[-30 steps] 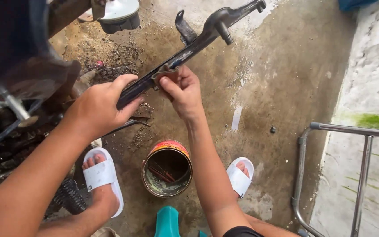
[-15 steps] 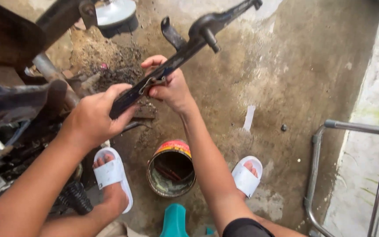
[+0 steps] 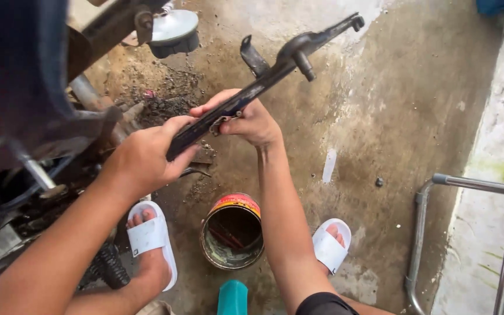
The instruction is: The person cleans and sands a metal motorcycle part using a piece of sandpaper and a small container of liquid, then proceeds to reattach small hardware components and wires to the motorcycle frame.
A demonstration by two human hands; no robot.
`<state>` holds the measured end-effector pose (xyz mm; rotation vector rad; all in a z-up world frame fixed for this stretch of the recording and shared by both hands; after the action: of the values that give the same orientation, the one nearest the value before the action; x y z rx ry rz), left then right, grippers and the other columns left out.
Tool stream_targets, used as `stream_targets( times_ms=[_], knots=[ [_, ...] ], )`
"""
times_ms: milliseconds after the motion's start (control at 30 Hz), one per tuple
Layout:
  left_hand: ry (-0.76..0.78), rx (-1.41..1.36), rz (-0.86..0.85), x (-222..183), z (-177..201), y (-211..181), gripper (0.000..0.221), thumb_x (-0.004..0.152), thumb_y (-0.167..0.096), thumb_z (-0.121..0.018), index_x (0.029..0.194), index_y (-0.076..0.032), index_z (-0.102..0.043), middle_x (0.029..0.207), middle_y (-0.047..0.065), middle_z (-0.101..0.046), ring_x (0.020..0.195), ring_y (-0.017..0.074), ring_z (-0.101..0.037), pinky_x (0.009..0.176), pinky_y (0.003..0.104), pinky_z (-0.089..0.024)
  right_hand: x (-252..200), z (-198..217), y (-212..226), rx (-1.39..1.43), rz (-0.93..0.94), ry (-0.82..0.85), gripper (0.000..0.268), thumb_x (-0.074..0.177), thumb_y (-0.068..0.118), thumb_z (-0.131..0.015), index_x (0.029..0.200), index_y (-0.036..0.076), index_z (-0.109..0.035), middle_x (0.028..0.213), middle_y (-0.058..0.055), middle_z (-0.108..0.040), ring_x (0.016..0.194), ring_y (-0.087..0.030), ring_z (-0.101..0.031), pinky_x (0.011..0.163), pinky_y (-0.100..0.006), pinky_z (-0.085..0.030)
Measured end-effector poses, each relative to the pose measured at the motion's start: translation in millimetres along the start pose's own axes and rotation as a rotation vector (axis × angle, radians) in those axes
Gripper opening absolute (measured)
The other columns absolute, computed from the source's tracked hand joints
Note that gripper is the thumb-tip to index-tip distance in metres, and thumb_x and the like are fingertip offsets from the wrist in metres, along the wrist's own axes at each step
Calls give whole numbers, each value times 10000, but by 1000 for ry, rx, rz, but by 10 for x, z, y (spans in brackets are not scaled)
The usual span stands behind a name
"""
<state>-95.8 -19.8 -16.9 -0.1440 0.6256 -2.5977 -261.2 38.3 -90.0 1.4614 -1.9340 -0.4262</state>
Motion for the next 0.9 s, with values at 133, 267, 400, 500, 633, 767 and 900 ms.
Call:
stream_targets(
  times_ms=[133, 267, 400, 500, 633, 767, 900],
  knots=[
    [-9, 30, 2, 28, 10, 43, 442, 909, -379, -714, 1303, -202, -619, 707, 145, -712, 671, 360, -733, 583, 451, -576, 4, 74, -81, -160, 39, -130, 422, 715, 15, -923, 1052, -92, -692, 980, -290, -751, 935, -307, -774, 770, -373, -643],
    [-1, 16, -28, 4, -10, -1, 434, 924, -353, -724, 1295, -160, -609, 710, 160, -712, 661, 378, -731, 571, 458, -571, -95, 156, -165, 14, -1, -109, 470, 751, 48, -914, 1119, -92, -658, 1093, -295, -724, 1024, -350, -740, 752, -431, -651],
    [-6, -16, -35, 34, 10, -22, 409, 936, -338, -701, 1295, -167, -604, 708, 159, -705, 659, 369, -733, 564, 447, -566, -101, 287, -230, 22, -15, -99, 822, 680, 90, -959, 1332, -151, -521, 1100, -336, -721, 979, -366, -758, 790, -442, -636],
    [-5, -18, -29, 42, 23, -26, 381, 948, -336, -704, 1263, -141, -618, 706, 154, -712, 651, 359, -737, 561, 423, -570, 32, 201, -285, -74, 30, -120, 992, 674, 23, -965, 1468, -80, -381, 1075, -335, -729, 942, -385, -772, 826, -423, -658],
    [73, 12, 16, 55, 28, -37, 514, 919, -335, -716, 1368, -131, -571, 894, 191, -741, 756, 456, -699, 571, 566, -512, -90, 285, -232, -167, 23, 20, 919, 794, 216, -919, 1514, 52, -371, 1389, -224, -652, 1142, -307, -739, 1045, -432, -634],
    [22, -37, -13, 31, 2, -25, 415, 944, -334, -698, 1305, -154, -599, 708, 165, -710, 663, 372, -735, 557, 445, -567, -235, 534, -708, 89, -16, -249, 1022, 584, 326, -1033, 1377, 62, -446, 1138, -222, -705, 935, -271, -741, 776, -349, -617],
    [19, -37, -17, 43, 30, -6, 414, 954, -330, -701, 1313, -143, -613, 704, 160, -709, 644, 360, -733, 548, 424, -565, -118, 333, -484, 119, 73, -275, 639, 603, 289, -1018, 971, 76, -542, 703, -77, -582, 575, -161, -567, 424, -248, -484]
  ],
)
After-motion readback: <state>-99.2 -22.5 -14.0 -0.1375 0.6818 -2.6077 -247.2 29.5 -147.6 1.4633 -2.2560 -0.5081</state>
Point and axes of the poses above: each hand's wrist, its own x-axis towards the middle knuckle, its own z-axis out of the back of the hand, y = z × x, the point moved 5 cm from there along x, towards the middle knuckle
